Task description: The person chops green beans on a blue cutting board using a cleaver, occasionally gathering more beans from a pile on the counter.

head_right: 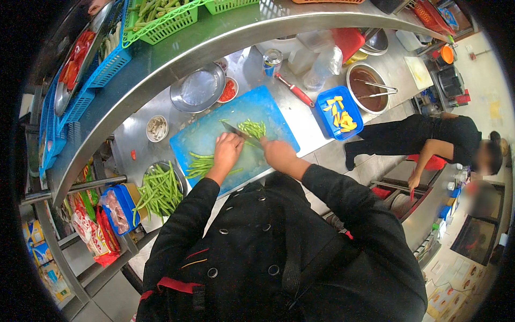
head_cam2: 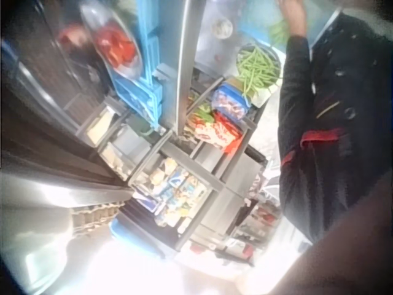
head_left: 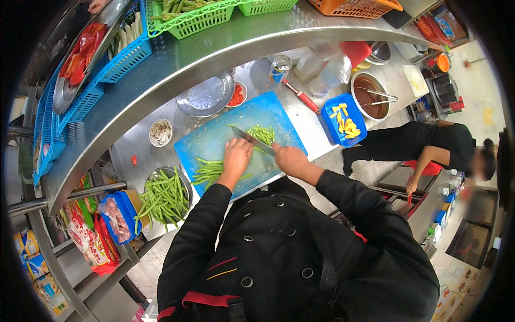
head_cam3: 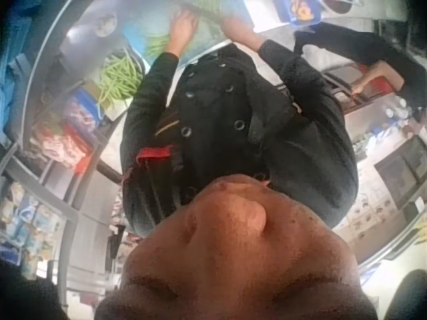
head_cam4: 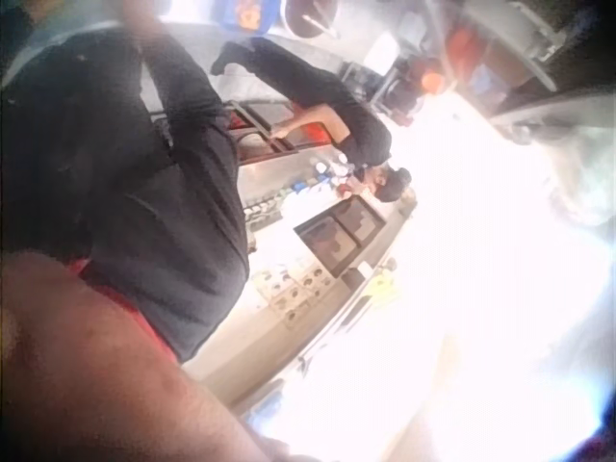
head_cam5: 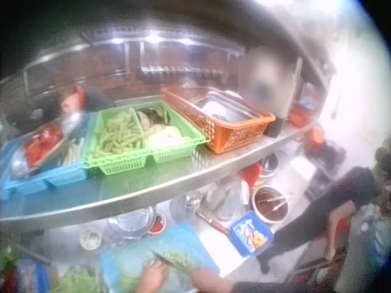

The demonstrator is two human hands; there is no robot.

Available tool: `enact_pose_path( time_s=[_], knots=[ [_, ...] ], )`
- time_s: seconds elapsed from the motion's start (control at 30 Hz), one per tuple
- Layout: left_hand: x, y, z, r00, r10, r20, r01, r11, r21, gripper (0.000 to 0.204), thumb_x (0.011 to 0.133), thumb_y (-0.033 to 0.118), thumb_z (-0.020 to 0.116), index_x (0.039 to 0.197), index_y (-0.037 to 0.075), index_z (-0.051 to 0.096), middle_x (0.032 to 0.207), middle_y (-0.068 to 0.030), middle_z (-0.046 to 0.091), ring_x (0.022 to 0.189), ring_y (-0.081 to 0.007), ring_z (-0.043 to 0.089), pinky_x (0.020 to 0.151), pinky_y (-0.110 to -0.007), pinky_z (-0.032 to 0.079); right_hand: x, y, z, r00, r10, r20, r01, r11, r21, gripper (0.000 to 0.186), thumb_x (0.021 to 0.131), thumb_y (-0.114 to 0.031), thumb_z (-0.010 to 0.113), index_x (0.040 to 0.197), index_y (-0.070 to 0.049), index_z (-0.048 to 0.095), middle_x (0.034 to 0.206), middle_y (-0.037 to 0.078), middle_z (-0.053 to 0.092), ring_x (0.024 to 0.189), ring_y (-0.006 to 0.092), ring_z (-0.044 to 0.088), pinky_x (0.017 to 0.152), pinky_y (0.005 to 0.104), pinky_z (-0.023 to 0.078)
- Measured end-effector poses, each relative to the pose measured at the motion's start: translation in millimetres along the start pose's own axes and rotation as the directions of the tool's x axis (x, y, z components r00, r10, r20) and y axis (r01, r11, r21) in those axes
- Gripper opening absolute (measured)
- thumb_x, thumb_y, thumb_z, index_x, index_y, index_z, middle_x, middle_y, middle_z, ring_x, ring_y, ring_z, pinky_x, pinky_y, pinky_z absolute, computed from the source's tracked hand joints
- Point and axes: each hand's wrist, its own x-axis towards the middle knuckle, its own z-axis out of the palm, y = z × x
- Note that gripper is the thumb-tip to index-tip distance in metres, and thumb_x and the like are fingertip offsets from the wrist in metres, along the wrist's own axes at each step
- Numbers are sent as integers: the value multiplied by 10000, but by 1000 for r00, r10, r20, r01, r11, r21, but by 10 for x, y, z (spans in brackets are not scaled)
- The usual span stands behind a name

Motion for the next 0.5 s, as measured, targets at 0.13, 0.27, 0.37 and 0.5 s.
enact_pose_path(
  time_s=[0.13, 0.27, 0.37, 0.5],
  knots=[
    [-8, -16, 22, 1000, -1, 1, 1, 1000, 5, 67, 843, 156, 754, 885, 104, 753, 957, -29, 703, 986, -287, 619, 845, -450, 473, 192, -93, 100, 1000, -21, -12, 21, 1000, 16, 197, 965, -141, 561, 1112, -14, 526, 796, 253, 716, 742, 448, 722, 660, 564, 572],
    [-46, -63, -9, 1000, 9, -18, -9, 1000, 16, 67, 834, 150, 761, 884, 107, 755, 971, -28, 711, 978, -287, 623, 836, -441, 479, 85, -149, -159, 997, 25, 74, -25, 1000, 7, 254, 941, -95, 544, 1187, -33, 544, 861, 257, 734, 826, 441, 743, 710, 552, 590],
    [-1, -47, 67, 999, 28, -33, -28, 999, -25, 68, 835, 135, 763, 893, 100, 755, 962, -35, 704, 975, -292, 629, 840, -442, 484, 136, -37, 259, 998, 59, -17, -58, 997, 44, 284, 942, -95, 543, 1219, -33, 542, 870, 245, 741, 832, 432, 749, 712, 546, 595],
    [10, -116, -74, 1000, -6, -8, 6, 999, -38, 93, 818, 102, 776, 907, 87, 754, 948, -61, 689, 977, -302, 634, 861, -448, 497, 197, -131, 251, 998, 34, -53, -30, 997, 67, 269, 975, -171, 576, 1205, -34, 544, 831, 241, 731, 777, 439, 733, 681, 558, 582]
  ],
)
